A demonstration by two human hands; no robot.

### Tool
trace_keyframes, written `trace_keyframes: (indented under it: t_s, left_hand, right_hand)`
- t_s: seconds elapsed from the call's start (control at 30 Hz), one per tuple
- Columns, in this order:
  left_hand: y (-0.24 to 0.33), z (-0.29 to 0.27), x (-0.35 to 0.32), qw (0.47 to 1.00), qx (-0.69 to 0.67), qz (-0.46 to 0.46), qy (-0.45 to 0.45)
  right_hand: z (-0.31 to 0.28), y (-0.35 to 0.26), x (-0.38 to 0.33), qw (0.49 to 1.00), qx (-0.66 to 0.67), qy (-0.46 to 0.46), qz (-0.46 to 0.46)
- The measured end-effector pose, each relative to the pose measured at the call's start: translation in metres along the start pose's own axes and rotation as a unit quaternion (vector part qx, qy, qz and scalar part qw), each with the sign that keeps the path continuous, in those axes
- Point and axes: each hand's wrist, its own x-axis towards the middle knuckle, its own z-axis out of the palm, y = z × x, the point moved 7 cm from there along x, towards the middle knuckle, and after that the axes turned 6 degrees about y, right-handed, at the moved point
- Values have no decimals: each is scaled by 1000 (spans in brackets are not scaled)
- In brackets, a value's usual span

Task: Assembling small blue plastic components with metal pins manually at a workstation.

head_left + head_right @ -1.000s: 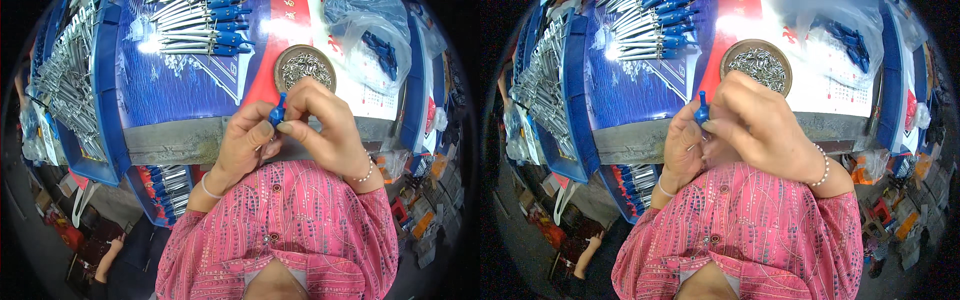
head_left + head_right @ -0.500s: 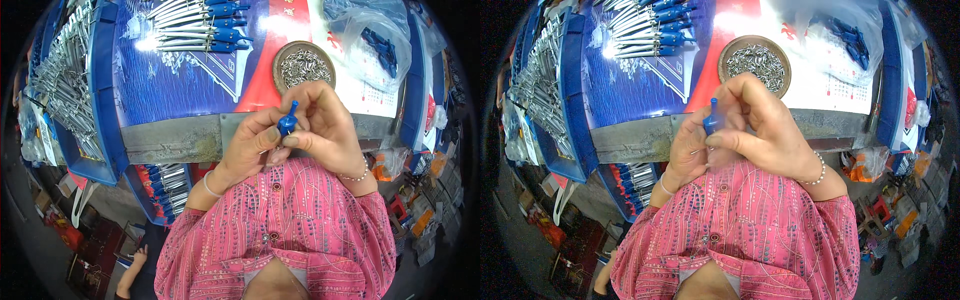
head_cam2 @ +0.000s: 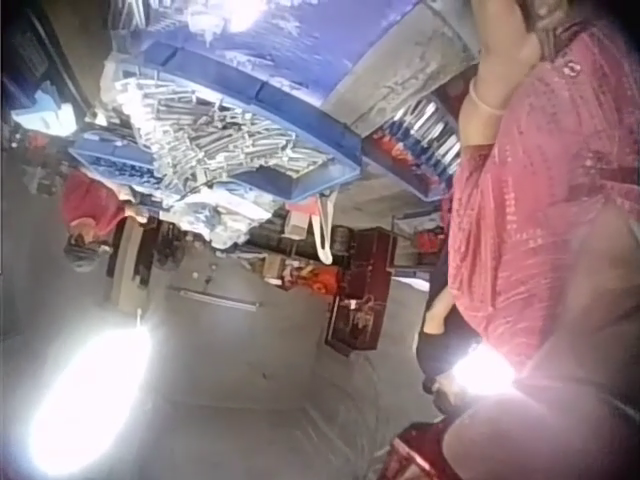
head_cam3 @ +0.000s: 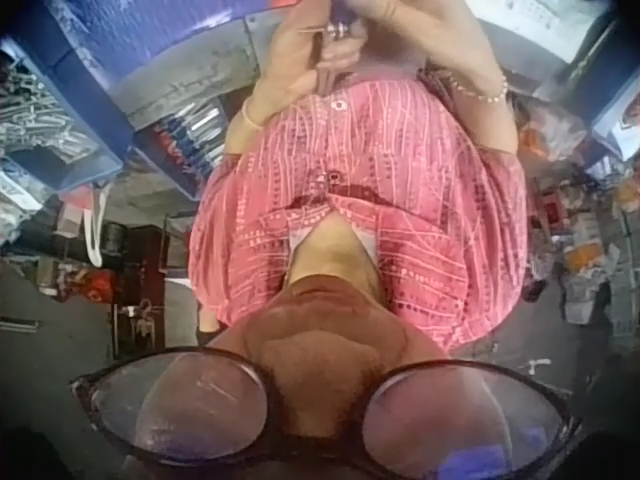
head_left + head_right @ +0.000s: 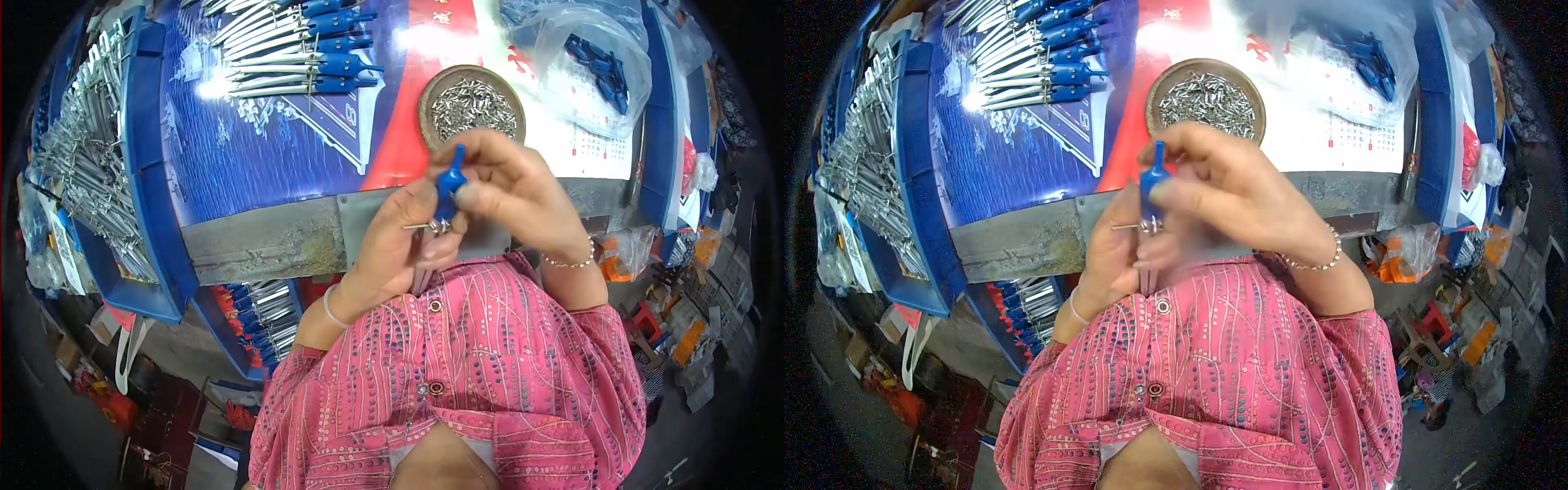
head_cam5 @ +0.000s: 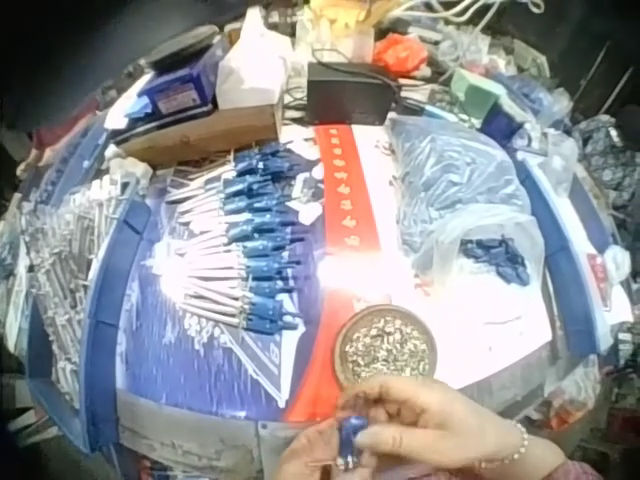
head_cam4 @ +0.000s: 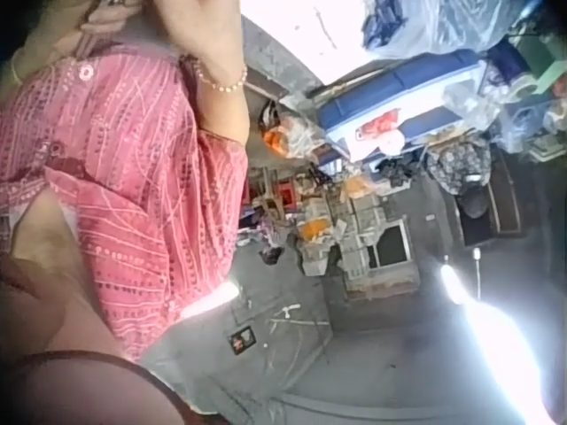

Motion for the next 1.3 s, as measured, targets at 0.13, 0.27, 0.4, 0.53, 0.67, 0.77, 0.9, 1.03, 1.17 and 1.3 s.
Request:
trace_keyframes:
  t_s: [0.13,0.27,0.4,0.53,0.67,0.77,0.9,1.03,1.17,1.3]
  left_hand:
    - [8,-6,2,999,-33,-10,-17]
    - [8,-7,3,996,-71,-30,-42]
    - [10,-3,2,992,-113,-38,-49]
    - [14,-3,3,986,-149,-40,-69]
    - [15,0,6,979,-171,-45,-97]
    - [14,-2,7,984,-155,-36,-83]
    - [12,2,9,988,-130,-27,-83]
    - [8,5,10,986,-132,-43,-92]
    - [6,5,10,986,-133,-46,-84]
    - [8,2,11,988,-143,-28,-48]
  right_hand:
    - [-38,-29,6,895,-405,149,-112]
    - [-32,-30,21,754,-604,140,-215]
    - [-30,-26,30,702,-687,99,-160]
    - [-30,-31,28,702,-674,103,-206]
    - [-34,-38,21,761,-589,140,-232]
    - [-38,-39,16,811,-525,137,-217]
    - [-47,-23,8,941,-270,161,-125]
    - [-47,-14,10,978,-34,183,-99]
    - [-43,-7,8,983,76,154,-60]
    - [-28,-7,4,993,77,93,21]
